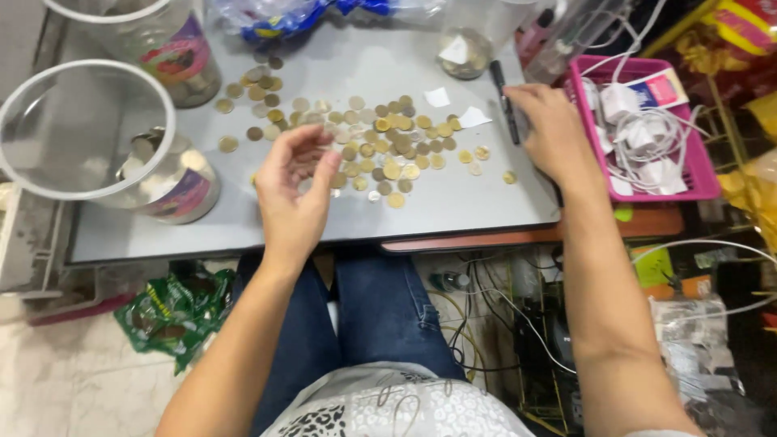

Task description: Counting and sorting coins on a desk and placing them into containers

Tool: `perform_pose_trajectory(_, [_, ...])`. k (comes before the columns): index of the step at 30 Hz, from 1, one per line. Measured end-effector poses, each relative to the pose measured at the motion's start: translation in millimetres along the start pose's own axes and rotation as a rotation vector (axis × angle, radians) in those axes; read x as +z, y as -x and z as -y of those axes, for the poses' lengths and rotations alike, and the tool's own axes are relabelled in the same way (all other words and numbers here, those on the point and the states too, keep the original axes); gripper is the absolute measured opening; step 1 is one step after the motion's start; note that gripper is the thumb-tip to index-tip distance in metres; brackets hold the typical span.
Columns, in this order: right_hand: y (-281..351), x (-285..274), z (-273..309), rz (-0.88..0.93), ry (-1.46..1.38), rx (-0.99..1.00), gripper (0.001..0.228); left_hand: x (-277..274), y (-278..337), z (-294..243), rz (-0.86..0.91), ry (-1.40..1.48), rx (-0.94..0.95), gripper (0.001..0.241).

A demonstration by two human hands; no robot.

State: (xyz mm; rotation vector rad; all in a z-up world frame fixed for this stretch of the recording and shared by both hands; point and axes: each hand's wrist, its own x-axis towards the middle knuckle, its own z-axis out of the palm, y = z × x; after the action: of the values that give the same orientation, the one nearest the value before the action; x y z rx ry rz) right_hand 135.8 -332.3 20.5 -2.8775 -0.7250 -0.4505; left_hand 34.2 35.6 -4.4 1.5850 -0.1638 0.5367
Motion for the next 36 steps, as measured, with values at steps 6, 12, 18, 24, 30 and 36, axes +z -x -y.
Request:
perform_pose_trajectory(6, [37,-1,98,-0.214,-0.267,-0.182,0.04,-25,44,-17,0.121,0.191,-0.235,0.033])
perform_pose_trajectory(12, [66,10,165,-0.08,-0.315,-0.143,0.05,-25,106,22,0.458,0.441,-0.679,0.018])
perform_pose_trajectory(18, [66,21,183,-0.041,-0.249,-0.061,0.06,-3,125,62,0.209,0.651,-1.13,0.027])
perform_pose_trajectory(24, [86,20,218,0.118,-0.463,-0.255,0.069,7,120,53,0.112,0.843,-1.362,0.031])
perform_pose_trajectory(30, [72,25,184,0.046,-0.246,-0.106,0.082,10,123,68,0.098,0.929,-1.298,0.033])
perform_pose_trajectory(36, [70,17,207,0.106,-0.54,-0.228,0.086,9,124,63,0.121,0.964,-1.318,0.036])
